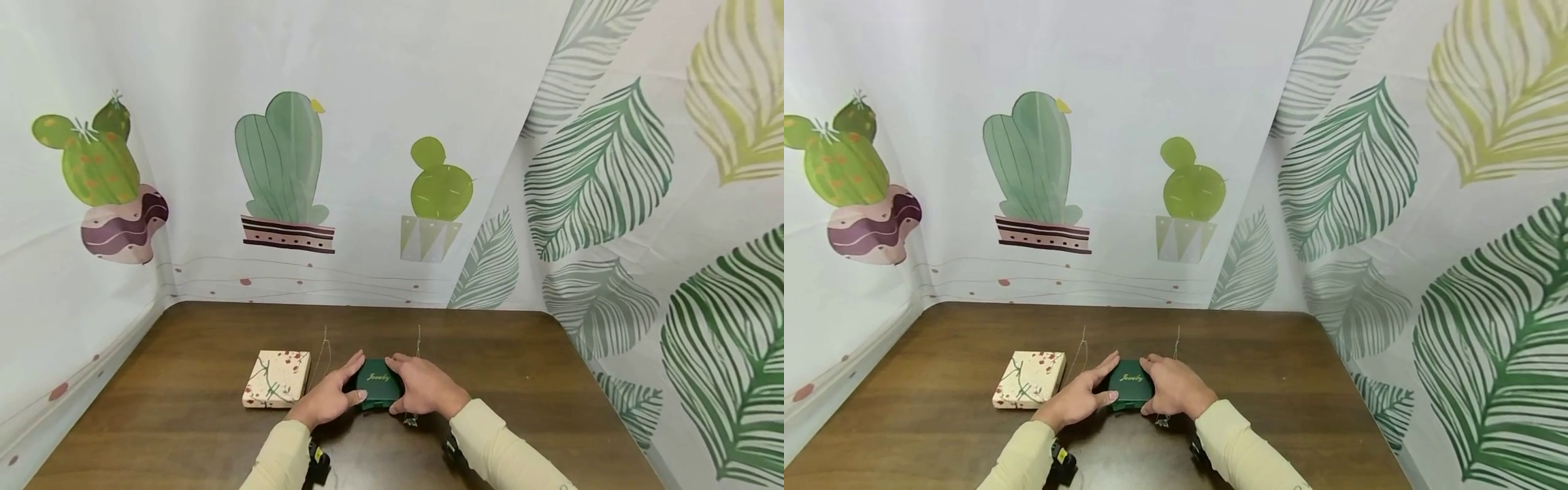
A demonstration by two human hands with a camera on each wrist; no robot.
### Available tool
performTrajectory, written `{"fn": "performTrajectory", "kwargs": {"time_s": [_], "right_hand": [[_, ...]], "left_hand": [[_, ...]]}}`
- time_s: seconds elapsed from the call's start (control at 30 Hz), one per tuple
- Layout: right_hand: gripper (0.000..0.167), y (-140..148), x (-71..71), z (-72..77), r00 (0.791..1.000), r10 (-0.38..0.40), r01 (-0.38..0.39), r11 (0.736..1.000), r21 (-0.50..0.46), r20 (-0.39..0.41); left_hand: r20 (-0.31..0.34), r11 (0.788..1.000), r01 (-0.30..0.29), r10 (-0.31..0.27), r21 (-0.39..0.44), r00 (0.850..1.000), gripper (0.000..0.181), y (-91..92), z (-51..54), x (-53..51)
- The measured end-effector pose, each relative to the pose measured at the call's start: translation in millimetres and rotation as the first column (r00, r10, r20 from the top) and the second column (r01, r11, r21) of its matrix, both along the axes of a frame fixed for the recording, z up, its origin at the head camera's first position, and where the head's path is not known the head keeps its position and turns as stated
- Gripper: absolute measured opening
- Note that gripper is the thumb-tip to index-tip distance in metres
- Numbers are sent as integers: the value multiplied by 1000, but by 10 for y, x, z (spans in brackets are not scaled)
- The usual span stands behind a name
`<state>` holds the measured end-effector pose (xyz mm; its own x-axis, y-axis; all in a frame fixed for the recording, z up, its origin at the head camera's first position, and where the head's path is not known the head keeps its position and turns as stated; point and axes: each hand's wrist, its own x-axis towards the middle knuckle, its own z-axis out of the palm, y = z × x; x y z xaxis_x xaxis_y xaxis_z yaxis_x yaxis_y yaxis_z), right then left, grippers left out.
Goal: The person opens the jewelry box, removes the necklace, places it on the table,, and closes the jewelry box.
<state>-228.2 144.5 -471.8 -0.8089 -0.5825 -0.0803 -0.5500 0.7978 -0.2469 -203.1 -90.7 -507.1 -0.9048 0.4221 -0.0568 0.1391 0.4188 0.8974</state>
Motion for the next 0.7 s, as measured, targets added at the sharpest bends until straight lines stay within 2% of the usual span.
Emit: {"fn": "performTrajectory", "kwargs": {"time_s": [0.23,0.47,0.6,0.7], "right_hand": [[92,-18,41,-51,1000,5,-5,1000,-7,-16],[95,-1,27,-76,1000,-2,2,1000,-17,-4],[102,48,9,-53,999,-2,4,999,-50,45],[103,109,-20,-1,997,6,2,995,-103,71]], "left_hand": [[28,999,-43,43,-15,999,71,12,-17,79],[48,998,-66,67,-24,997,70,41,37,100],[-7,994,-91,90,-67,996,72,85,84,91],[-72,986,-131,124,-101,990,75,111,188,93]]}}
